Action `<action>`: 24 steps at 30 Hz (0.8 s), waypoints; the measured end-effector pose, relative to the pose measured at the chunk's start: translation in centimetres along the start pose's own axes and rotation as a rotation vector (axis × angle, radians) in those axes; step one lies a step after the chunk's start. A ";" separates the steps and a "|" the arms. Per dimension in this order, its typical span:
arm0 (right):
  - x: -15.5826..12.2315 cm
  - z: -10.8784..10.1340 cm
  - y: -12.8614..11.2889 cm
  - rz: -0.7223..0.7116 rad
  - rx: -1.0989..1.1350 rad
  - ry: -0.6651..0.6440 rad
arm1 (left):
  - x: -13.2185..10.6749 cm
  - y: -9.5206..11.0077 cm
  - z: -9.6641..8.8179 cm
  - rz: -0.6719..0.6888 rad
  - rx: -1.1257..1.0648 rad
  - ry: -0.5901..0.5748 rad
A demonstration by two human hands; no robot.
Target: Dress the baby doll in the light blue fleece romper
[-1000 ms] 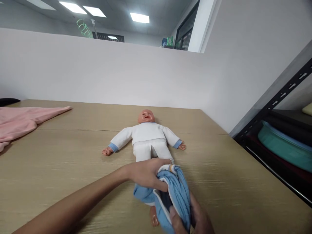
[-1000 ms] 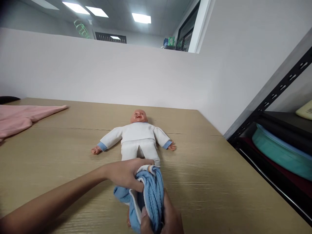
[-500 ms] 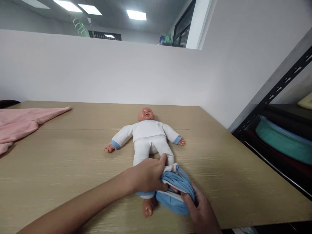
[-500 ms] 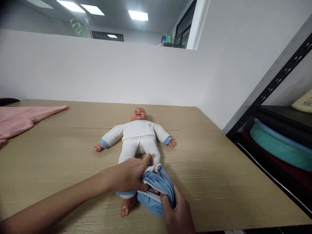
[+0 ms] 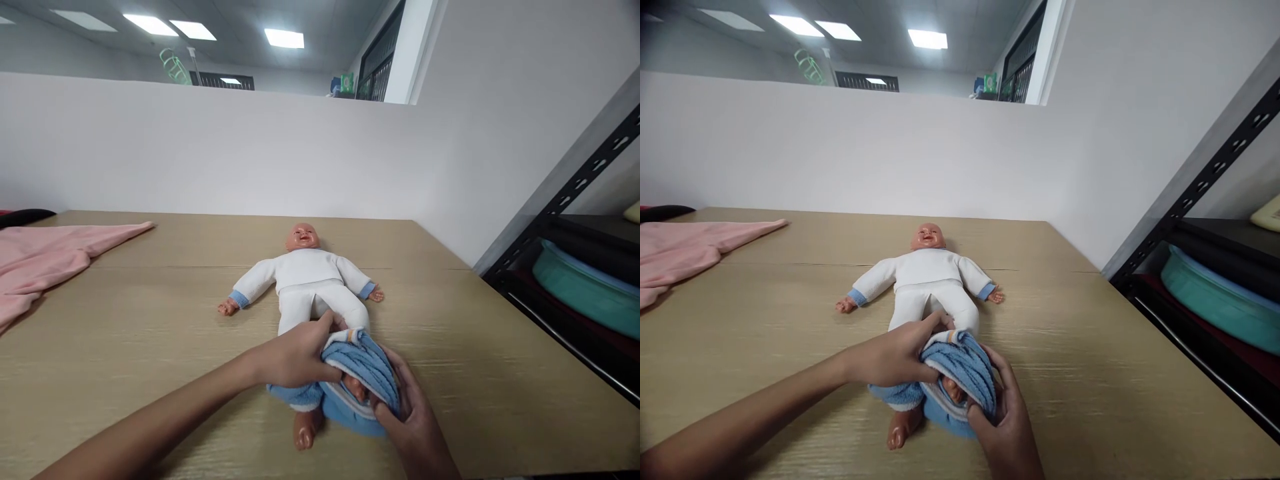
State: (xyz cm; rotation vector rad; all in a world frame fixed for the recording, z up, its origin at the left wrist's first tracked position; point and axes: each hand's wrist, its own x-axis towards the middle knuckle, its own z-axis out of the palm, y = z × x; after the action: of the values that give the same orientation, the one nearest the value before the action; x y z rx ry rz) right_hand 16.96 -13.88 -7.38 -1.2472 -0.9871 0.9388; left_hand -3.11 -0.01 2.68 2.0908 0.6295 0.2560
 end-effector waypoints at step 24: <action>9.6 -4.5 -6.5 -0.152 -0.493 -0.610 | -5.6 -3.0 -1.4 0.017 0.252 0.330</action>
State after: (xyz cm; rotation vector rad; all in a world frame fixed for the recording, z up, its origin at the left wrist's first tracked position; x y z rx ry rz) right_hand 24.35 -6.75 -0.40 -1.2800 -1.8545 1.0108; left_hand -9.47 -0.55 1.33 2.3173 0.8770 0.5643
